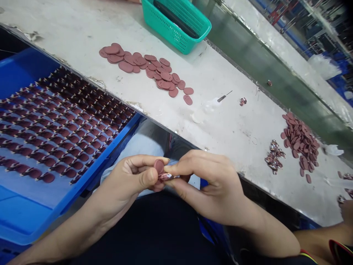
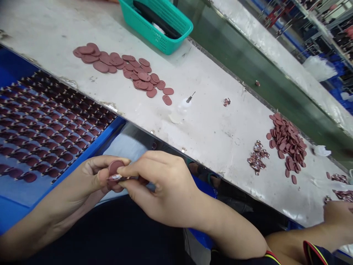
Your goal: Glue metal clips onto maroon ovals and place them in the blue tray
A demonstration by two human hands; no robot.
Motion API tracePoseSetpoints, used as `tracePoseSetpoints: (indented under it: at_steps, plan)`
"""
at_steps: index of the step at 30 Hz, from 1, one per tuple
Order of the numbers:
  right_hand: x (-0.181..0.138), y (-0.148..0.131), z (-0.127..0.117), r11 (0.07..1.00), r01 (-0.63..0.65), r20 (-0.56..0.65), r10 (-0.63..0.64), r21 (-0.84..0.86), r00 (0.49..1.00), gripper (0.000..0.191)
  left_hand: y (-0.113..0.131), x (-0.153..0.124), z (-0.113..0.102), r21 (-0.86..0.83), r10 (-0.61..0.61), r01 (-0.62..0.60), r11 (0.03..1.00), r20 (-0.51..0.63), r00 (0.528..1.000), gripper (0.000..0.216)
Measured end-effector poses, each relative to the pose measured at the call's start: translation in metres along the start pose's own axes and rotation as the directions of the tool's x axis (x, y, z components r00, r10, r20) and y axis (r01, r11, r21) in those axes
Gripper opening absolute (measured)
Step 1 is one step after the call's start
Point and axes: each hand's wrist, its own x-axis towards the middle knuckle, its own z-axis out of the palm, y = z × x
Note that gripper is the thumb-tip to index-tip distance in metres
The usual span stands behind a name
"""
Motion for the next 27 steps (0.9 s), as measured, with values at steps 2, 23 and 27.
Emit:
tracePoseSetpoints:
  at_steps: [2, 23, 27]
  plan:
    - [0.0011, 0.0039, 0.0007, 1.0, -0.02, 0.006, 0.02, 0.004, 1.0, 0.01, -0.002, 0.0032, -0.0011, -0.024, 0.003, -0.003, 1.0, -0.01, 1.0, 0.032]
    - [0.0038, 0.0095, 0.0042, 0.998, -0.06, 0.037, 0.06, -0.017, 0.998, 0.008, -0.0052, 0.0073, 0.0008, -0.081, -0.002, -0.003, 0.997, -0.054, 0.999, 0.033]
    - [0.0044, 0.0109, 0.0037, 0.997, -0.075, 0.059, 0.075, -0.005, 0.995, 0.011, -0.0066, 0.0064, -0.0017, -0.103, 0.006, -0.009, 0.995, -0.028, 1.0, 0.032]
